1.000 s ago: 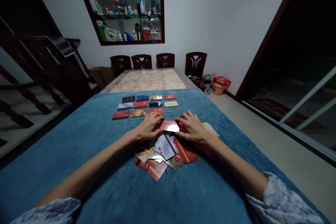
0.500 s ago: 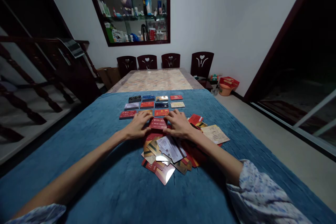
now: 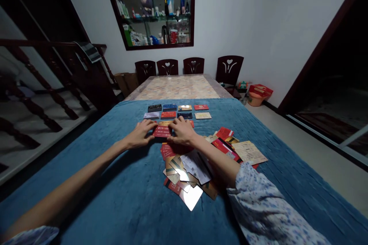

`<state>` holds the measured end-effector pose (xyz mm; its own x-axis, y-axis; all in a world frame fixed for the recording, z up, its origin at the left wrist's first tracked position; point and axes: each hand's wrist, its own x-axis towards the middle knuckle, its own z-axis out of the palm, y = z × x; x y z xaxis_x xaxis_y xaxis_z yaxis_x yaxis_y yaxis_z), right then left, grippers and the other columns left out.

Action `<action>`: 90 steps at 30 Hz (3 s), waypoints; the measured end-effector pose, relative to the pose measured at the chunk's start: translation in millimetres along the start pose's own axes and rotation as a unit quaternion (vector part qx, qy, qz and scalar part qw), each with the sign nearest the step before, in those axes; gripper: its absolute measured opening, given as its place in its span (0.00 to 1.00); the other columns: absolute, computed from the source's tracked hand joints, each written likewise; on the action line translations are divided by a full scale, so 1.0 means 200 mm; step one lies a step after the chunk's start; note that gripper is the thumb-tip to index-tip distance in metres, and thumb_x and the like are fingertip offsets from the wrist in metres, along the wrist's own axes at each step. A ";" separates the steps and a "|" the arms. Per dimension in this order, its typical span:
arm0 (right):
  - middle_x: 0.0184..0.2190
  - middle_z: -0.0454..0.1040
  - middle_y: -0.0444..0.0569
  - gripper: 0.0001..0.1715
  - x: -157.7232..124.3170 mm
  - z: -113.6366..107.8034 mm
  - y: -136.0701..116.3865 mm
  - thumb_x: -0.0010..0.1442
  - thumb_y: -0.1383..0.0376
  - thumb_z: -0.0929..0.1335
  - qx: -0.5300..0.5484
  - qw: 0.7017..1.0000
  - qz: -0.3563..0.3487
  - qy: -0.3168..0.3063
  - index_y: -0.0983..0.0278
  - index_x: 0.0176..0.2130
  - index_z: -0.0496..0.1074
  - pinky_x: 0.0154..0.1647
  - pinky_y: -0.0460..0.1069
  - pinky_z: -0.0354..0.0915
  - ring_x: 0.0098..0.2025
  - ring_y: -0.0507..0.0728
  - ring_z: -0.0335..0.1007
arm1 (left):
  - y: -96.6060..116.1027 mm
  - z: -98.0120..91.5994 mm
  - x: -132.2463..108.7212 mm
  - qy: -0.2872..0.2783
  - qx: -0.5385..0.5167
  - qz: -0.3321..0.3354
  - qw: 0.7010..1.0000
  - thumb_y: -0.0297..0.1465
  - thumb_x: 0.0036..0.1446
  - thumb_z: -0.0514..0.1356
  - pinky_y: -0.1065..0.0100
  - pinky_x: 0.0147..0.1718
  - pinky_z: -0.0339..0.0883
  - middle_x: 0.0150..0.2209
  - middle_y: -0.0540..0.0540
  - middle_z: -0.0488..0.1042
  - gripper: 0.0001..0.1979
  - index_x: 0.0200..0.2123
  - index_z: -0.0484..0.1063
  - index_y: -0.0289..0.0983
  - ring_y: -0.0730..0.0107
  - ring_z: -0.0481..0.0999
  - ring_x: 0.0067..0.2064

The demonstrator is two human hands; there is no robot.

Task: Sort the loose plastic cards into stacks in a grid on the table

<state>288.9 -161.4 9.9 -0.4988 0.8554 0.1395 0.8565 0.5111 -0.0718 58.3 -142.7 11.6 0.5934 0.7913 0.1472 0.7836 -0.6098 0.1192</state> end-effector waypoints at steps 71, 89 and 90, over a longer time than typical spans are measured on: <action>0.57 0.71 0.61 0.26 0.59 -0.01 -0.17 0.59 0.51 0.68 -0.094 0.990 -0.044 -0.093 0.63 0.50 0.74 0.56 0.67 0.60 0.60 0.70 0.59 | -0.53 -0.01 0.09 -0.004 -0.050 -0.053 0.997 0.30 0.43 0.58 0.61 0.45 0.73 0.39 0.44 0.76 0.22 0.45 0.76 0.36 0.58 0.76 0.41; 0.45 0.77 0.56 0.18 -0.01 -0.15 0.14 0.69 0.64 0.58 -0.100 0.990 -0.011 0.098 0.64 0.43 0.76 0.47 0.56 0.49 0.50 0.63 0.60 | -0.09 0.00 0.12 0.165 -0.064 0.096 0.980 0.31 0.61 0.52 0.62 0.43 0.69 0.38 0.42 0.75 0.12 0.35 0.75 0.35 0.62 0.74 0.41; 0.44 0.77 0.56 0.18 -0.06 -0.15 0.16 0.69 0.64 0.58 -0.101 0.990 -0.008 0.099 0.64 0.42 0.76 0.47 0.56 0.49 0.50 0.63 0.60 | -0.05 0.01 0.12 0.165 -0.065 0.101 0.979 0.30 0.62 0.52 0.62 0.43 0.69 0.37 0.42 0.75 0.11 0.34 0.75 0.35 0.62 0.73 0.40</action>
<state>325.9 -157.5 35.9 -0.4945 0.8036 0.3311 0.8674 0.4806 0.1290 65.3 -116.8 12.4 0.6252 0.6100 0.4869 0.6140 -0.7695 0.1756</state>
